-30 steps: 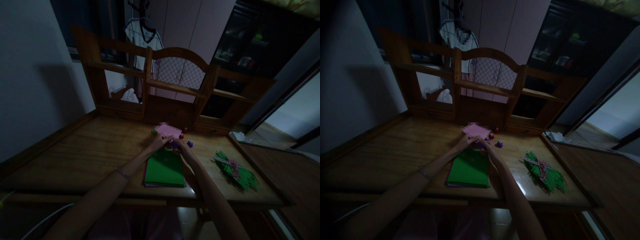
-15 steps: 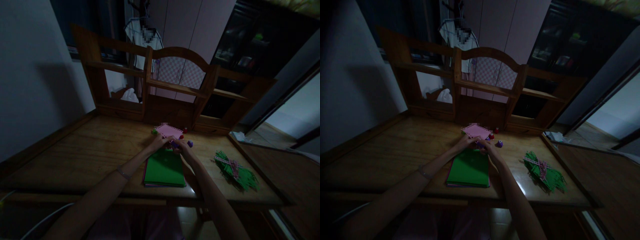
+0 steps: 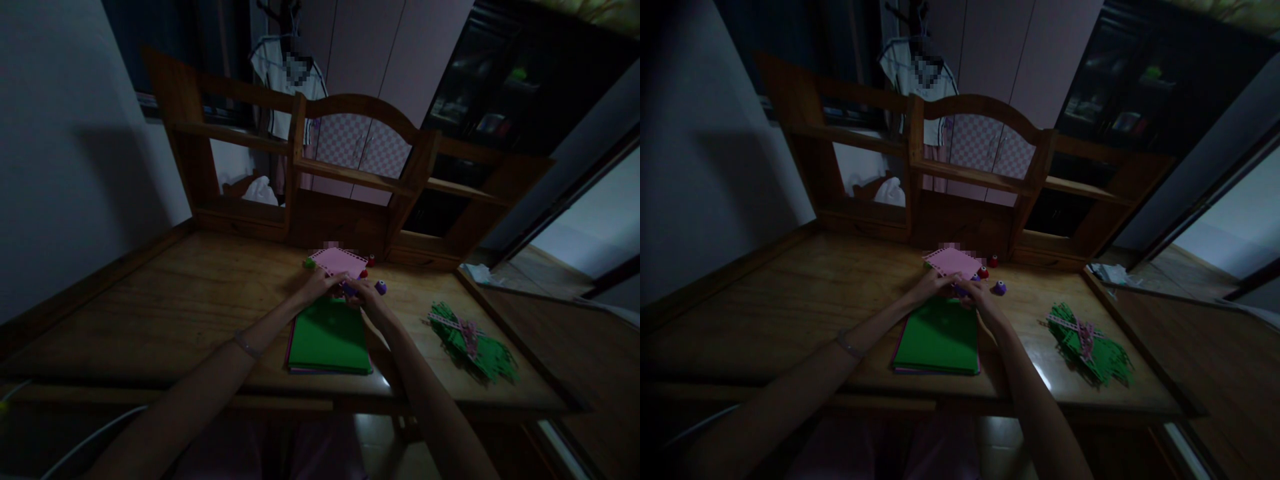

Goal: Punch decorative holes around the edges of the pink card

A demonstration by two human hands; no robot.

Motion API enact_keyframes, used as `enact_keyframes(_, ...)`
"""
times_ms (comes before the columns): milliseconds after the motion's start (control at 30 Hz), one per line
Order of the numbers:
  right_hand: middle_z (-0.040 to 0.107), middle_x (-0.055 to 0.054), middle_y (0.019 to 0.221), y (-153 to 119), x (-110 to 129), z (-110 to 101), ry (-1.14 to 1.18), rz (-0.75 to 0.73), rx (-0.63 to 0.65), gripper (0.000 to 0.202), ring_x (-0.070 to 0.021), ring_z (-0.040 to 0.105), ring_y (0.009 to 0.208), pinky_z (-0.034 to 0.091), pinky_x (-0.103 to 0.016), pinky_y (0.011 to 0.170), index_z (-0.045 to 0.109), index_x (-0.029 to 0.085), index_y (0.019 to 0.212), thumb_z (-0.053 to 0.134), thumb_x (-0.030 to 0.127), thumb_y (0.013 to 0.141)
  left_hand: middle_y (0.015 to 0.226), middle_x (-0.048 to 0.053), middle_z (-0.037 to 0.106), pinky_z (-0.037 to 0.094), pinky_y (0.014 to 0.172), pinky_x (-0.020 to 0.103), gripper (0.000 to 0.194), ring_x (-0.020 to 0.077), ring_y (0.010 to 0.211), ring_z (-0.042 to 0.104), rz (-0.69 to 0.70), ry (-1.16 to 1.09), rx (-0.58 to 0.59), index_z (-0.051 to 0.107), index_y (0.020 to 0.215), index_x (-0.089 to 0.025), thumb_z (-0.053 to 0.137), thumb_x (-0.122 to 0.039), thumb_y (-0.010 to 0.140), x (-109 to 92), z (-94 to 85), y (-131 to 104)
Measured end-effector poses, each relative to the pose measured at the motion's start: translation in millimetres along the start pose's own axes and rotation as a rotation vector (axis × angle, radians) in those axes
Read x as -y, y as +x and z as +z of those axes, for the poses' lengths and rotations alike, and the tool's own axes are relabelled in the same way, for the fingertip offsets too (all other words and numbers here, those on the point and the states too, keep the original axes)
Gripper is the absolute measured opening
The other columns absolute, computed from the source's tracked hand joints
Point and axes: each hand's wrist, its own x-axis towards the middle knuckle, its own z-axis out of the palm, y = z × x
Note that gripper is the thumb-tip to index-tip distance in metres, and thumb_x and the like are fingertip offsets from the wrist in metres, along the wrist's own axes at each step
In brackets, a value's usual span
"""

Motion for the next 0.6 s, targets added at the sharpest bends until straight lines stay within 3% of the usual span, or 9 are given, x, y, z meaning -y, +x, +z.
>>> enact_keyframes(333, 0.036, 0.005, 0.050, 1.0, -3.0, 0.0, -0.019, -0.028, -0.022, 0.040, -0.0072, 0.026, 0.044, 0.018, -0.024, 0.043, 0.051, 0.017, 0.058, 0.063, 0.051, 0.075, 0.077, 0.006, 0.068, 0.049, 0.060, 0.027, 0.034, 0.0200, 0.075, 0.063, 0.043, 0.011, -0.004, 0.065, 0.093, -0.013, 0.068, -0.039, 0.072, 4.6, -1.0, 2.8)
enact_keyframes(600, 0.045, 0.003, 0.054, 0.7, -1.0, 0.5, -0.025, -0.053, -0.031, 0.038, -0.0083, 0.033, 0.048, 0.023, -0.023, 0.045, 0.053, 0.017, 0.057, 0.066, 0.049, 0.072, 0.079, 0.007, 0.068, 0.049, 0.055, 0.027, 0.038, 0.0187, 0.066, 0.063, -0.018, -0.001, 0.008, 0.065, 0.098, -0.013, 0.067, -0.041, 0.073, 7.0, -0.8, 2.0)
